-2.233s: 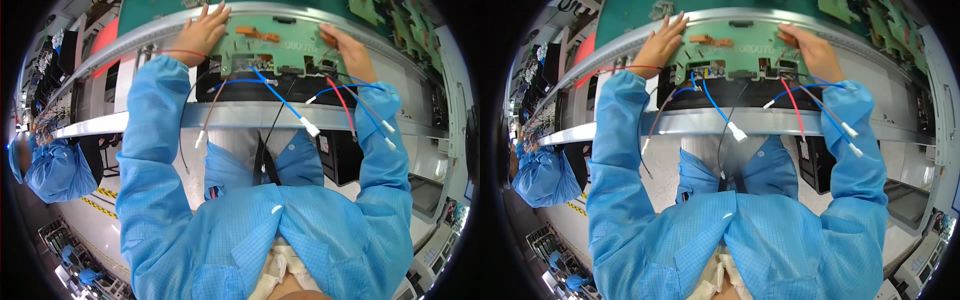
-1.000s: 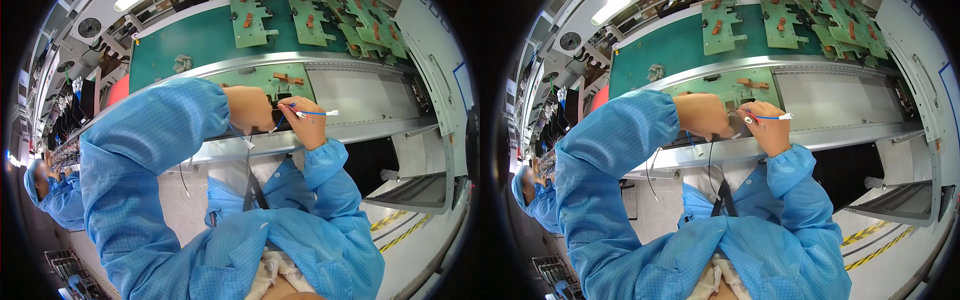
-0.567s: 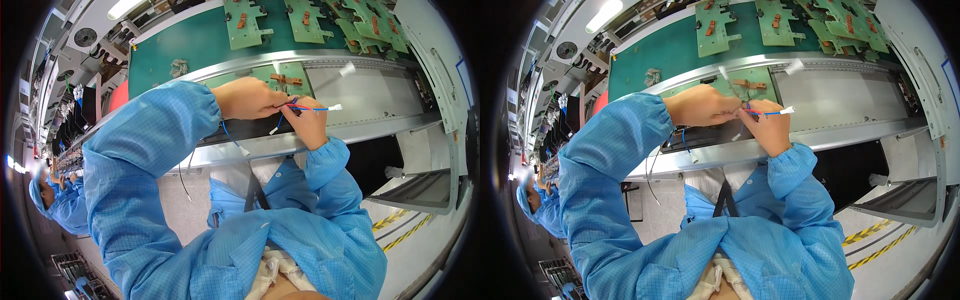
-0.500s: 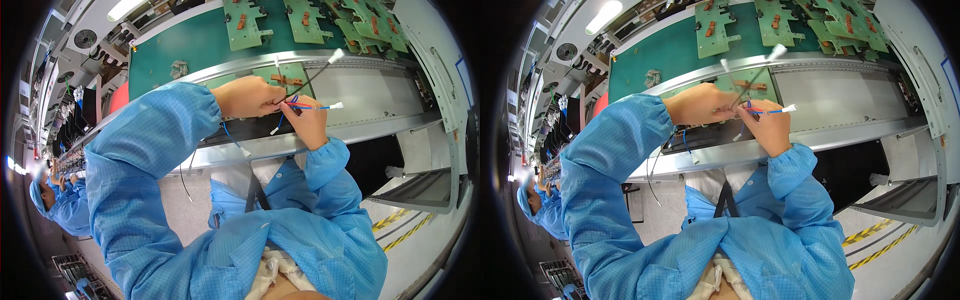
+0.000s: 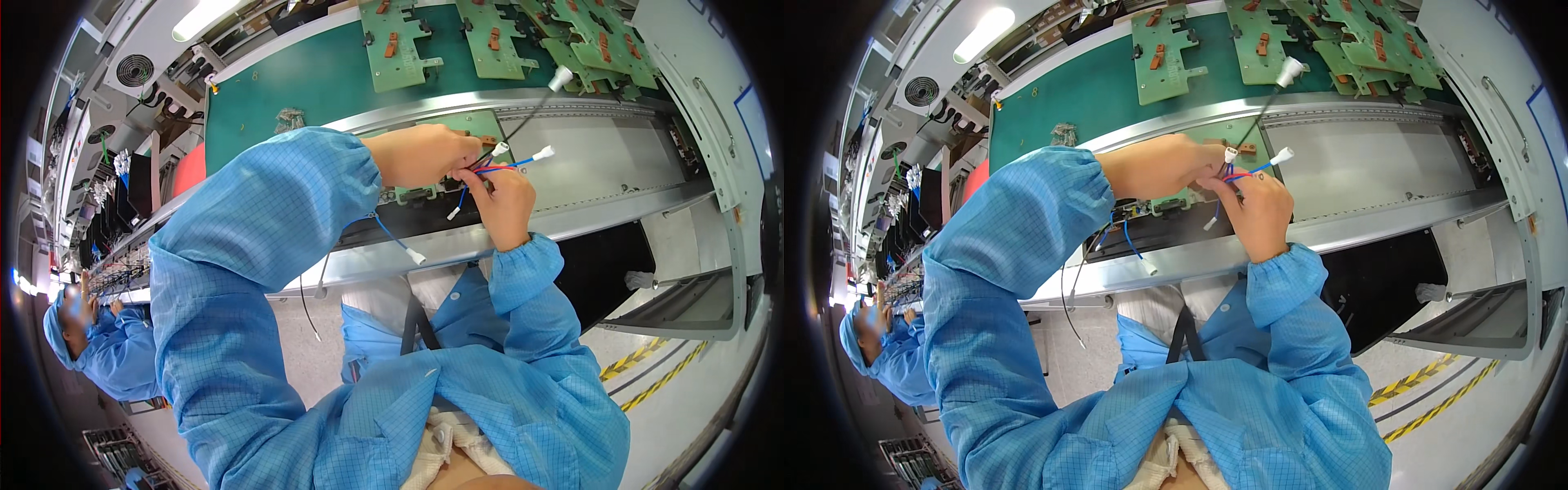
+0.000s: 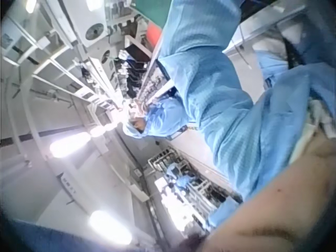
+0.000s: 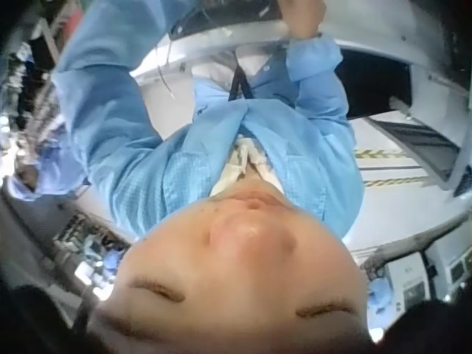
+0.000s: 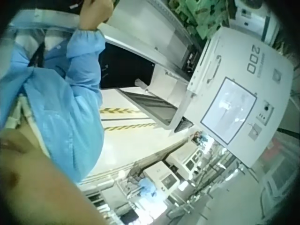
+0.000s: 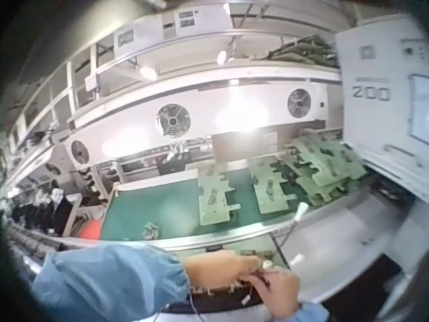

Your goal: Assembling and wiring electronic circuit boards on a production line.

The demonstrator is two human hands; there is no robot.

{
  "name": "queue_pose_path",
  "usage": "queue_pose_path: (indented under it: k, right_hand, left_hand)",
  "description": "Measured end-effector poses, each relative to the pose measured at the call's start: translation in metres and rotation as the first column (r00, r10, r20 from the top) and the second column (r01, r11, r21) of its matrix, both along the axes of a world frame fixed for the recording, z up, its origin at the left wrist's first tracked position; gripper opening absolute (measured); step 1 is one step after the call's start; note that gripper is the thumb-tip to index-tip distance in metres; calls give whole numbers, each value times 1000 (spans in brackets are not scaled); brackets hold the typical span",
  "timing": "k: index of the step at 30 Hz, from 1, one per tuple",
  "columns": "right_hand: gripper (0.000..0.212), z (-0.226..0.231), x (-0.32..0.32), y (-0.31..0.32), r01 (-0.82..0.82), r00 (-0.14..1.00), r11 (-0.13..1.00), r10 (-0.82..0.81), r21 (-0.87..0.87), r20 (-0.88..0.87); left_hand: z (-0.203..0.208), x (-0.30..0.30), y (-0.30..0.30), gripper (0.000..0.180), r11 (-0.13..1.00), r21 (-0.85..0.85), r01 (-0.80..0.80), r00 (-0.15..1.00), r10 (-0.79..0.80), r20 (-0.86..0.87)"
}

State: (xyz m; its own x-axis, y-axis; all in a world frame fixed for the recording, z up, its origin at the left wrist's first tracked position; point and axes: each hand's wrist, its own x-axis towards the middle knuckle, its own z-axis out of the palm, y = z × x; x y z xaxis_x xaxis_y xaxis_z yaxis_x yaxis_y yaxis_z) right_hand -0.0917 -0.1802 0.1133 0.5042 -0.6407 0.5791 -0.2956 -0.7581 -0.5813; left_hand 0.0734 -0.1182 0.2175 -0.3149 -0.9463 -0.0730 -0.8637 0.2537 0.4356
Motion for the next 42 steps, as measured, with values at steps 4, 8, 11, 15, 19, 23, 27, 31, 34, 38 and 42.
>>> queue_pose_path:
  k: [4,8,11,15,19,23,27,31,34,38,42]
  right_hand:
    - [15,3,2,3,-47,990,998,41,44,131]
    - [11,-7,2,1,-18,998,999,15,43,62]
    - [12,-8,1,2,-13,999,996,17,-92,41]
    - [18,-5,0,2,-81,995,994,76,-78,-62]
    - [22,-4,3,5,-60,998,998,60,-19,16]
    - [20,0,-1,9,-87,996,996,88,-31,8]
    - [17,0,0,15,27,996,999,-24,35,-80]
    - [14,-8,4,8,119,992,992,-121,49,46]
    - [15,5,-6,-3,190,981,979,-192,67,19]
    - [18,18,-10,-14,165,980,986,-164,0,-114]
    - [16,22,-11,-19,164,945,983,-180,-80,-272]
  left_hand:
    - [11,-11,1,18,1000,17,-3,970,-1,243]
    - [25,4,-12,35,991,47,122,968,-129,217]
    - [35,-2,-25,63,985,91,144,986,-134,-100]
    - [31,-10,-44,51,965,198,169,957,-112,-269]
    - [35,-20,-55,29,917,349,194,968,-122,-217]
    - [29,-9,-64,29,935,333,123,986,-77,-148]
    - [12,1,-73,32,955,297,7,979,54,-198]
    - [-1,-1,-83,31,983,182,-14,988,42,-149]
    - [-5,-1,-84,32,988,153,-10,986,35,-164]
    - [-12,1,-91,34,987,162,-12,992,32,-121]
    - [-22,7,-94,33,997,68,32,993,-24,-117]
